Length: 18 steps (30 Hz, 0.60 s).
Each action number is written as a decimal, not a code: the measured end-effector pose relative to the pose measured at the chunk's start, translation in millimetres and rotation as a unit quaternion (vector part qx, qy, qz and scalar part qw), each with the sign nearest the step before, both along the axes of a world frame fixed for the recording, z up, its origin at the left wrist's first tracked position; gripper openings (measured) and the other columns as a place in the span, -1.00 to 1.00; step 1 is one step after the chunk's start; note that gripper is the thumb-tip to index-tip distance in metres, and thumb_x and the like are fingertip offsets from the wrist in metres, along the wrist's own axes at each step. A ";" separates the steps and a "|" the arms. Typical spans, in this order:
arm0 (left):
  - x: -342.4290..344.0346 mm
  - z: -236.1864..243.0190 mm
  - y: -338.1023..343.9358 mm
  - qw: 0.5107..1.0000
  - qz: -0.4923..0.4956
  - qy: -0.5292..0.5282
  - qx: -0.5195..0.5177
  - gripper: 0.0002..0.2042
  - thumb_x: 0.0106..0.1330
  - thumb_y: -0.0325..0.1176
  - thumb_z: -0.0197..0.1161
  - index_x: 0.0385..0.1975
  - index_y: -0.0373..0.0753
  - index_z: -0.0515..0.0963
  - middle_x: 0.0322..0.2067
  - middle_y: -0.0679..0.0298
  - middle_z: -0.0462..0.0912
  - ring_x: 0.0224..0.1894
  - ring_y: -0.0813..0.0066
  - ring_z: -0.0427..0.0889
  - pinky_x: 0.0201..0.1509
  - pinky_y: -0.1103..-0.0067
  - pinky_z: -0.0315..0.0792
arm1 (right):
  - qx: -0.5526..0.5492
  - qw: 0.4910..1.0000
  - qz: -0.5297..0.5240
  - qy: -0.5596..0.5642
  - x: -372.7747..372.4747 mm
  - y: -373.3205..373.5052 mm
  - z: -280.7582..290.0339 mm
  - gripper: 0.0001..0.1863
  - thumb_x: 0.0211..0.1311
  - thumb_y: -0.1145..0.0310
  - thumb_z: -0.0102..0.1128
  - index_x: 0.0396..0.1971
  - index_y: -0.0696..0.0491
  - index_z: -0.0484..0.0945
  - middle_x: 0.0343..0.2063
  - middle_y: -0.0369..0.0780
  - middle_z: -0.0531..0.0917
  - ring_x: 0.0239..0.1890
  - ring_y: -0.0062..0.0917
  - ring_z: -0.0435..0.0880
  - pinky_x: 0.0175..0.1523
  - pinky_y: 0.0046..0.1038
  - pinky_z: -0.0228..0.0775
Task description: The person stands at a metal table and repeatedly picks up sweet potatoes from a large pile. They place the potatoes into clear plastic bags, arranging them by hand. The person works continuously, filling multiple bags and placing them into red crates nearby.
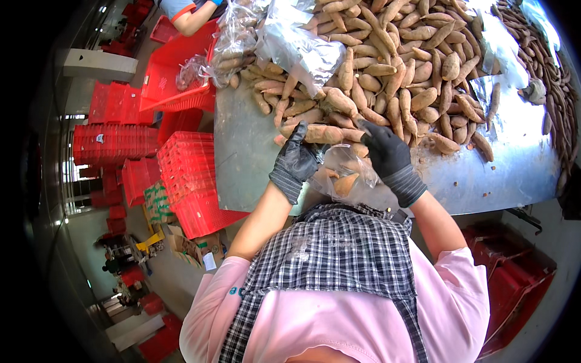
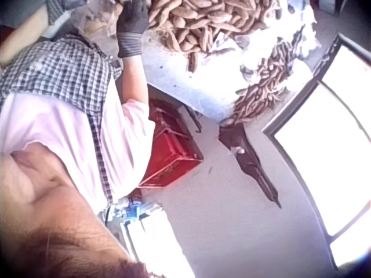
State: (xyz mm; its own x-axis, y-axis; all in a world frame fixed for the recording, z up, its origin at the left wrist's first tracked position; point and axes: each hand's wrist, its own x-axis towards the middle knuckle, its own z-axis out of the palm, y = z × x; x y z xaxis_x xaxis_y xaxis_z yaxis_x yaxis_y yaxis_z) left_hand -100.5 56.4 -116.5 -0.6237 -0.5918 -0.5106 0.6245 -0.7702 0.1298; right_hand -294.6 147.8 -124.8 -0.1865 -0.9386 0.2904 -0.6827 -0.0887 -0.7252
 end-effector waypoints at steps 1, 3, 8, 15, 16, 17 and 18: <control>0.3 5.6 2.6 0.999 -0.001 0.050 0.019 -0.63 0.29 -0.29 0.11 0.00 -0.37 0.28 -0.03 0.01 0.43 0.03 0.16 0.46 0.17 0.33 0.36 | 0.007 1.000 -0.001 0.029 5.3 1.9 1.6 -0.59 0.08 0.39 0.14 0.00 -0.10 0.43 -0.36 -0.15 0.57 -0.35 -0.27 0.59 -0.32 -0.32 0.43; -2.6 -4.7 5.6 0.998 0.041 -0.021 0.034 -0.64 0.25 -0.29 0.16 -0.03 -0.34 0.34 -0.08 0.07 0.49 -0.03 0.20 0.51 0.12 0.36 0.42 | 0.012 0.998 -0.001 0.063 13.7 0.1 6.4 -0.59 0.06 0.39 0.15 -0.02 -0.11 0.44 -0.38 -0.16 0.57 -0.37 -0.27 0.58 -0.34 -0.33 0.43; -8.2 -11.7 11.1 0.995 0.057 -0.036 0.077 -0.70 0.21 -0.30 0.21 -0.12 -0.31 0.43 -0.16 0.12 0.57 -0.09 0.24 0.56 0.05 0.40 0.49 | 0.000 0.995 0.008 0.102 25.7 -10.9 17.4 -0.58 0.05 0.42 0.14 -0.02 -0.12 0.43 -0.39 -0.18 0.57 -0.38 -0.28 0.59 -0.35 -0.33 0.44; -3.5 -8.5 6.8 0.996 0.044 0.008 0.082 -0.69 0.24 -0.33 0.17 -0.08 -0.32 0.39 -0.11 0.05 0.52 -0.06 0.20 0.54 0.08 0.37 0.46 | 0.245 0.968 -0.022 0.042 -9.9 -32.7 -41.9 -0.58 0.08 0.45 0.10 0.01 -0.09 0.43 -0.29 -0.05 0.59 -0.27 -0.14 0.58 -0.21 -0.27 0.44; -5.7 0.5 9.2 0.999 0.042 -0.011 0.031 -0.69 0.24 -0.34 0.16 -0.07 -0.32 0.38 -0.10 0.04 0.50 -0.04 0.20 0.52 0.09 0.37 0.45 | 0.197 0.977 -0.056 -0.054 -11.7 -27.4 -44.3 -0.61 0.13 0.39 0.08 0.01 -0.06 0.43 -0.41 -0.11 0.61 -0.34 -0.27 0.62 -0.27 -0.36 0.46; -7.9 5.2 9.3 0.999 0.040 -0.030 -0.021 -0.70 0.25 -0.35 0.15 -0.07 -0.32 0.36 -0.09 0.03 0.49 -0.03 0.20 0.51 0.10 0.37 0.43 | 0.138 0.973 -0.013 -0.184 -11.9 -25.4 -44.4 -0.62 0.15 0.36 0.07 0.02 -0.02 0.42 -0.48 -0.19 0.57 -0.43 -0.41 0.59 -0.35 -0.45 0.43; -3.4 -12.4 9.0 0.999 0.045 0.000 -0.027 -0.69 0.26 -0.35 0.14 -0.05 -0.32 0.34 -0.08 0.04 0.48 -0.02 0.21 0.49 0.10 0.38 0.42 | 0.085 0.946 0.032 -0.312 -8.2 -17.4 -35.3 -0.61 0.18 0.33 0.06 0.03 0.01 0.41 -0.56 -0.26 0.54 -0.52 -0.55 0.56 -0.43 -0.55 0.40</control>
State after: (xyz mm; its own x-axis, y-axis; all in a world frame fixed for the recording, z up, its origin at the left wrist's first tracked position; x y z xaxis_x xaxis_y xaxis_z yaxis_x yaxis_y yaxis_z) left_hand -103.9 65.3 -128.9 -0.5666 -0.6721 -0.4766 0.6908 -0.7028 0.1698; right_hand -302.9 130.3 -160.1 -0.2126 -0.9770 -0.0143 -0.1140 0.0393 -0.9927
